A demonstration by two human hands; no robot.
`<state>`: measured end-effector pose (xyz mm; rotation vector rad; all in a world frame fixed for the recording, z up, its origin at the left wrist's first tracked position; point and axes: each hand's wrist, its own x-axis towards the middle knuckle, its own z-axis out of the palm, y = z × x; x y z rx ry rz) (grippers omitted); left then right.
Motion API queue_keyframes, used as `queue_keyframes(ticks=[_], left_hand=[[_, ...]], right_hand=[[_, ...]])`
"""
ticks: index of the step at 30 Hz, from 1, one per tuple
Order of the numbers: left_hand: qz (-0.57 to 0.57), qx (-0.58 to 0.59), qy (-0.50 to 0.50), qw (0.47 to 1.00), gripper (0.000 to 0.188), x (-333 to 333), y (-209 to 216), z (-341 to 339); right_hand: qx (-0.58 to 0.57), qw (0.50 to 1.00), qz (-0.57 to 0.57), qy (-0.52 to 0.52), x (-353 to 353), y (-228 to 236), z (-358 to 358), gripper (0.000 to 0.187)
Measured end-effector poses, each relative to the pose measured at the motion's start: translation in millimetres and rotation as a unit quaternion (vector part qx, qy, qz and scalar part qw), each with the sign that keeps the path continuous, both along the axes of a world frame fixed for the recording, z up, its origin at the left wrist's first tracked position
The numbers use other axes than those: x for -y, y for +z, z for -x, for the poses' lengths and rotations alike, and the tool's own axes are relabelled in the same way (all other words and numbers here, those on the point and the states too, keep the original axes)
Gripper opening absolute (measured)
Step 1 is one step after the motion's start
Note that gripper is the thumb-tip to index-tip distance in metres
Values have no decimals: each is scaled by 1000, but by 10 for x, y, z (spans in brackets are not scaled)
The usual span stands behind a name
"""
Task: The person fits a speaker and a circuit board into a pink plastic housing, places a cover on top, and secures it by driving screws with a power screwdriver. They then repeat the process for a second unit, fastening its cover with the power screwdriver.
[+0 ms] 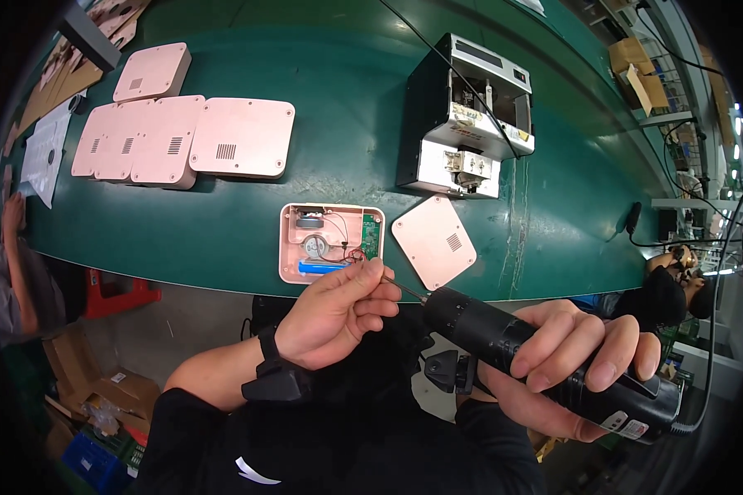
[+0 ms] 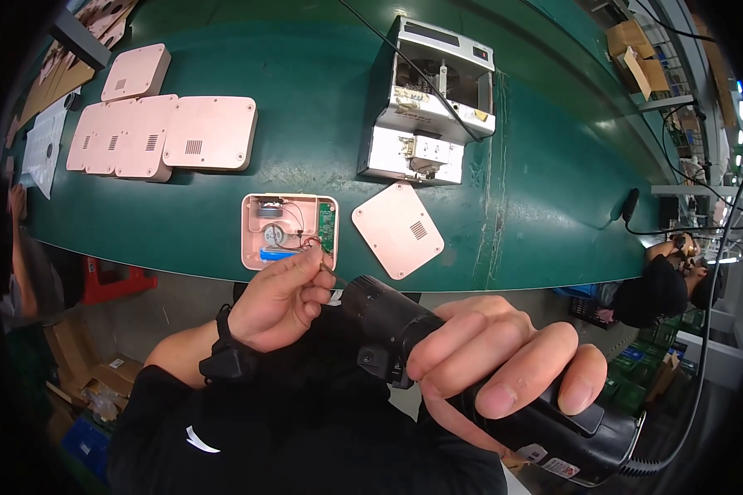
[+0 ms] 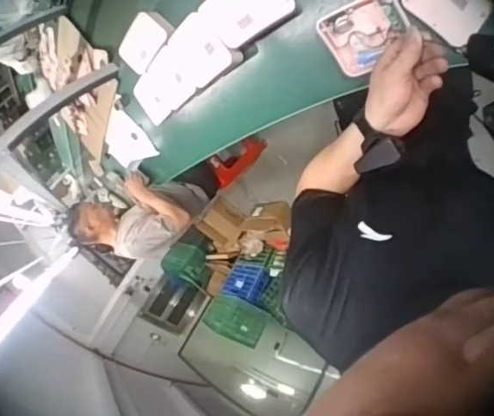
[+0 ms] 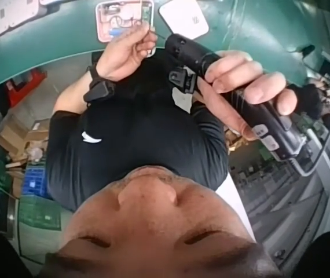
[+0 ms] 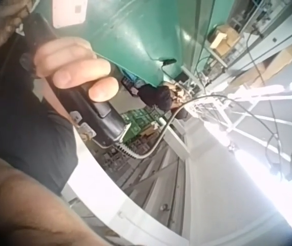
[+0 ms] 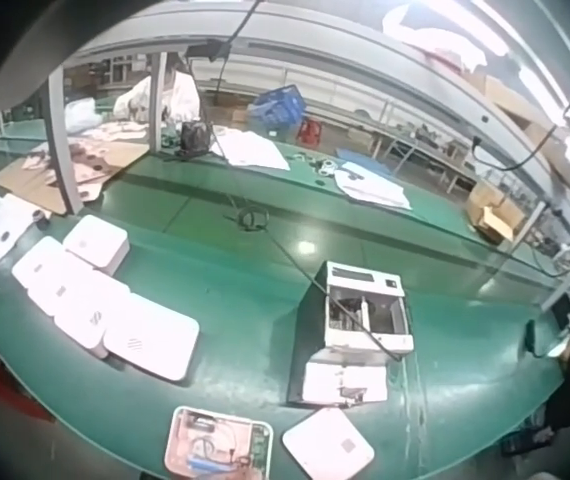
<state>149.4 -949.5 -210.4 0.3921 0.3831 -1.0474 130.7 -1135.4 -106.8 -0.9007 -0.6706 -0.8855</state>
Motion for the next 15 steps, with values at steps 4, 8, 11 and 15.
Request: queue_keyframes(ticks=[4, 8, 11, 15], left_hand=[[-34, 4, 1, 999, 25, 12, 81, 5], [-45, 16, -14, 999, 26, -22, 64, 88], [-15, 17, -36, 999, 29, -83, -41, 191], [67, 20, -55, 996, 24, -164, -168, 287]], right_hand=[[-14, 1000, 25, -11, -25, 16, -10, 54], [-60, 993, 98, 40, 35, 69, 60, 57], [-127, 973, 164, 102, 127, 171, 148, 60], [-243, 919, 252, 185, 207, 250, 219, 72]])
